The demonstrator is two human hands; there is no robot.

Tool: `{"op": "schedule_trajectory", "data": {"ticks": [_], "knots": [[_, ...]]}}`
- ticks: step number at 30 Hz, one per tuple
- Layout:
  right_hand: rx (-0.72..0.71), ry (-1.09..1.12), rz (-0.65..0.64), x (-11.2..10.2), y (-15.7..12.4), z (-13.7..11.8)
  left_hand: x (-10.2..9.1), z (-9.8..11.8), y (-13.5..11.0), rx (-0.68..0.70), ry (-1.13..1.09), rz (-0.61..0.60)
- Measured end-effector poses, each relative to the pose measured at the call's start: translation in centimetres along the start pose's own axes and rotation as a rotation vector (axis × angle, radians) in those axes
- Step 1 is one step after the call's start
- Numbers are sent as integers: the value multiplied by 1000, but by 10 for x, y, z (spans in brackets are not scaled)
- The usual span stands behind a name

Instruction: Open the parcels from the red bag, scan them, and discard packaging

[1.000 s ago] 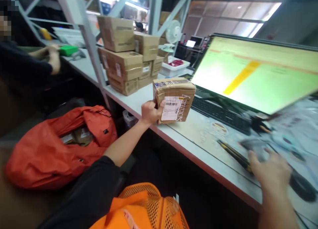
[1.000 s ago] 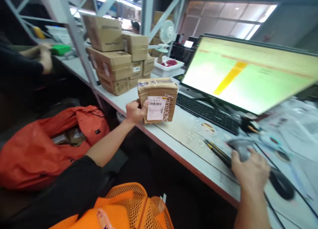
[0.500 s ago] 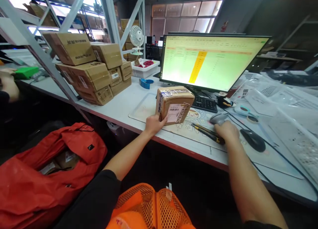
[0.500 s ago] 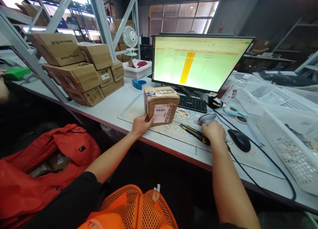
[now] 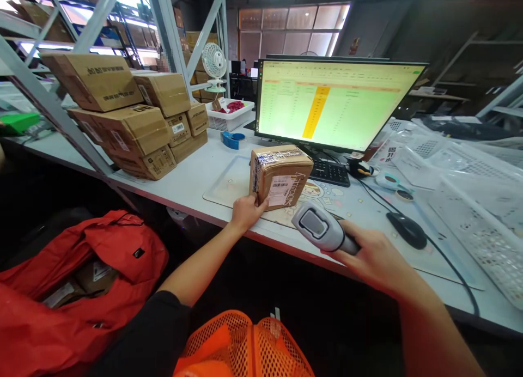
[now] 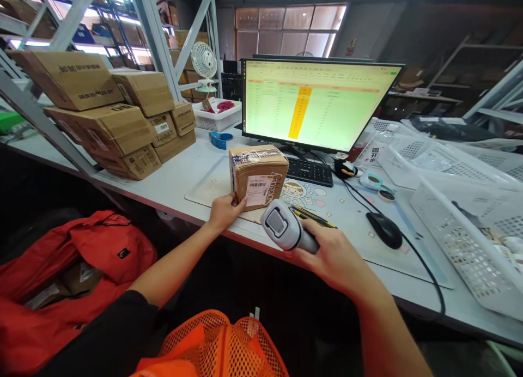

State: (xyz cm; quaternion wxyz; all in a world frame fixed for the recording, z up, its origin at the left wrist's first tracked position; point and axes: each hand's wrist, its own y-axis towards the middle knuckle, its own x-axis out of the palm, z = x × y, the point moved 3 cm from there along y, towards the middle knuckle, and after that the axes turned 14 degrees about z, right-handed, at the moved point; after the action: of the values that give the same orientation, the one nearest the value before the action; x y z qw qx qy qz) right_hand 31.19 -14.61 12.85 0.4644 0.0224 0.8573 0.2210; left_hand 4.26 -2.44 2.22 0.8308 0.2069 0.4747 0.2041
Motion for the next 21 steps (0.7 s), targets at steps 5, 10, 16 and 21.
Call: {"op": "schedule_trajectory", "data": {"ticks": [5,10,16,21], "knots": [[115,-216,147,10,40,60,-4,-5,-2,5,43,-142],[433,-581,124,23,68,141,-16,-33,8,74,38,-100],[550,-732,27,22,71,160,-14,-63,23,21,-38,-130],[311,-701,178,26,133,133,-2,-70,33,-150,-140,-177]]}}
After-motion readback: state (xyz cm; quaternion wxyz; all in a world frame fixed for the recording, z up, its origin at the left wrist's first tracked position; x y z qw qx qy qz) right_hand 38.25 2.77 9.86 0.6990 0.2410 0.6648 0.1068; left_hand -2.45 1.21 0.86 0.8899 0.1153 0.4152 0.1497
